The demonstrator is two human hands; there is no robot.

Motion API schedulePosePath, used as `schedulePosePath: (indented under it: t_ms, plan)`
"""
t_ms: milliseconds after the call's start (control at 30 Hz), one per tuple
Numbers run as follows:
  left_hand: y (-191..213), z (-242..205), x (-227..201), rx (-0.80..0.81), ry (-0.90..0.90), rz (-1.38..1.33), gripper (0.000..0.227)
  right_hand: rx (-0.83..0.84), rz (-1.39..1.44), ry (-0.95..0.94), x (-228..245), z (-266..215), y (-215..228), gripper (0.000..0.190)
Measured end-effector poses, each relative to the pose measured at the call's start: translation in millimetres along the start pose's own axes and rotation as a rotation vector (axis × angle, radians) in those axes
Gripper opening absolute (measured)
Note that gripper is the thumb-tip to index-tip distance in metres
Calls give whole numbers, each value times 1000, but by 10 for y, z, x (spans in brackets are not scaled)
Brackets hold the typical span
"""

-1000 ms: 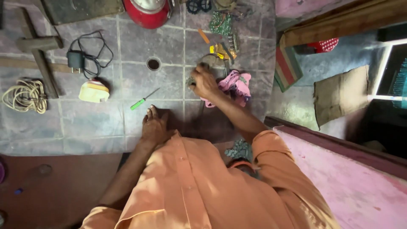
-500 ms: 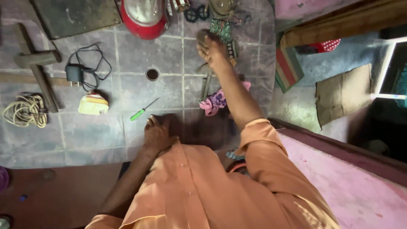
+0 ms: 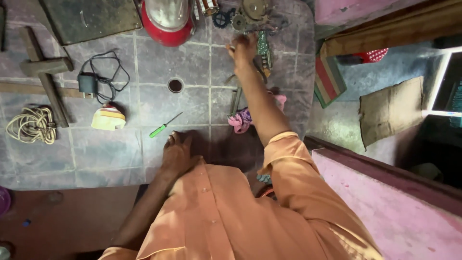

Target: Repairing an electronic flashlight by disassembling the unit and checking internal components.

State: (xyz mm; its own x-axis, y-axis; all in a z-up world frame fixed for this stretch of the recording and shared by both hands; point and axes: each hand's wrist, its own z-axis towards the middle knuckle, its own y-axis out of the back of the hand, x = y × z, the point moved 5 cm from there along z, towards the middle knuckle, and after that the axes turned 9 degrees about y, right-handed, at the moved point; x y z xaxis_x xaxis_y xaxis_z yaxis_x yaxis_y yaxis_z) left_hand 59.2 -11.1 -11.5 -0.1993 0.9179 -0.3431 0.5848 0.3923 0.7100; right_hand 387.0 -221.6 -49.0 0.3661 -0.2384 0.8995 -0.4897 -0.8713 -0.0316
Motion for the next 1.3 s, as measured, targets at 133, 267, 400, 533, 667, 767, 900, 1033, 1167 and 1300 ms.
schedulePosePath:
  t_ms: [133, 267, 400, 533, 667, 767, 900, 1033, 1167, 1300]
  plan:
    - [26, -17, -22, 34, 29, 12, 92, 110, -326, 529, -719, 525, 483, 36]
    - [-53, -40, 3, -6, -4, 46, 92, 245, -709, 771, -510, 309, 524, 31]
    - [-66, -28, 30, -15, -22, 63, 95, 566, -795, 789, -260, -169, 355, 30]
    - [-46, -77, 76, -10, -8, 17, 98, 397, -682, 854, -342, -188, 512, 11]
    - [58, -194, 25, 44, 26, 16, 94, 28, -1059, 919, 213, -280, 874, 23]
    - [160, -276, 14, 66, 53, 20, 93, -199, -1103, 1355, 585, -292, 1113, 55]
    - [63, -226, 146, 24, 32, -40, 92, -39, -901, 946, -120, 1040, 1667, 50]
    - [-28, -139, 163, 8, 21, -67, 95, 82, -561, 665, -676, 1705, 1674, 34]
    - [-42, -120, 77, -4, 4, 19, 96, 102, -324, 267, -297, 889, 1325, 22]
    - [-119, -51, 61, 1, 4, 48, 96, 142, -87, 126, -313, 730, 1547, 28]
